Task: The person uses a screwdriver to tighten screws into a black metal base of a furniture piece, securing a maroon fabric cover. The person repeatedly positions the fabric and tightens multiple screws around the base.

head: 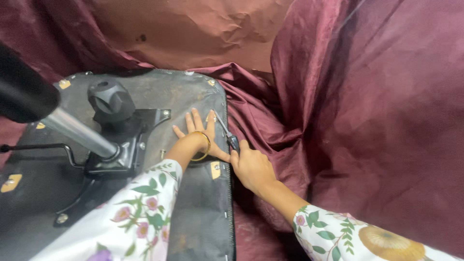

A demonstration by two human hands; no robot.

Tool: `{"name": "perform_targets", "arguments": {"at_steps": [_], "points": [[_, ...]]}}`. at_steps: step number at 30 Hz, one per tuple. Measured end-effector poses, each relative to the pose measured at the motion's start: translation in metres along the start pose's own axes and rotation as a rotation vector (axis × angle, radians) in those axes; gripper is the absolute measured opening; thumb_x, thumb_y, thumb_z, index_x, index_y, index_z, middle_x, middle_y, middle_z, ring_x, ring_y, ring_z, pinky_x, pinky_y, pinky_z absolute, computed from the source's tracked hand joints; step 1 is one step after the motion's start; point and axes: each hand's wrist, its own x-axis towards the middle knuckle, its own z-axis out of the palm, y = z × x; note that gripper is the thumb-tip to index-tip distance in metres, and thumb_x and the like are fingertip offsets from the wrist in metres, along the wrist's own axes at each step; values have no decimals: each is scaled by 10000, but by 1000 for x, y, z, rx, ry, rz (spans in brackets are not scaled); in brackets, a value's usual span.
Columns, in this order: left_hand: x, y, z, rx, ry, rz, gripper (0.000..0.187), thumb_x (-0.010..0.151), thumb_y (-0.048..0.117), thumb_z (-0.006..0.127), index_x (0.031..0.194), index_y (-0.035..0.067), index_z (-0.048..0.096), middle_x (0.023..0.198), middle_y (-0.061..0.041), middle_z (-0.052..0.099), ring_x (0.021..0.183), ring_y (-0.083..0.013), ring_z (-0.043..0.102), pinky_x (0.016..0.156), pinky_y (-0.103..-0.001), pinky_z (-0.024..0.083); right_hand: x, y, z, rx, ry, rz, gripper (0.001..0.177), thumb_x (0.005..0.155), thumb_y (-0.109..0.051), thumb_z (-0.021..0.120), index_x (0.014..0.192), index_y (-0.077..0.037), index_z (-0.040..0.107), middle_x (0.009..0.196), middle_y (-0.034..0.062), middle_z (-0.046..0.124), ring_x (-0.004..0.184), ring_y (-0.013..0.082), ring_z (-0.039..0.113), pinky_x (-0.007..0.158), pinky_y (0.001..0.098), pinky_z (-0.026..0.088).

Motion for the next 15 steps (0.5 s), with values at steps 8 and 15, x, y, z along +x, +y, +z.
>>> {"name": "perform_targets", "arguments": {"at_steps": [8, 15], "points": [[-8, -6, -3, -68, 34, 9, 1613, 469, 802, 845, 1638, 317, -155, 1692, -223, -239, 1563, -417, -217, 1170, -757, -54, 1, -16, -5, -47, -12, 68, 445, 975, -419, 478, 1189, -36, 550, 1024, 315, 699, 998, 511, 666, 903, 596, 503], [20, -32, 12, -234, 86, 144, 1451, 504, 696, 902, 1632, 355, 55, 1687, -210, -181, 1568, -381, -208, 1197, -697, -56, 8, -23, -16, -130, -116, 63, 448, 999, -421, 452, 1188, -20, 520, 1066, 287, 702, 1024, 478, 676, 906, 570, 517]]}}
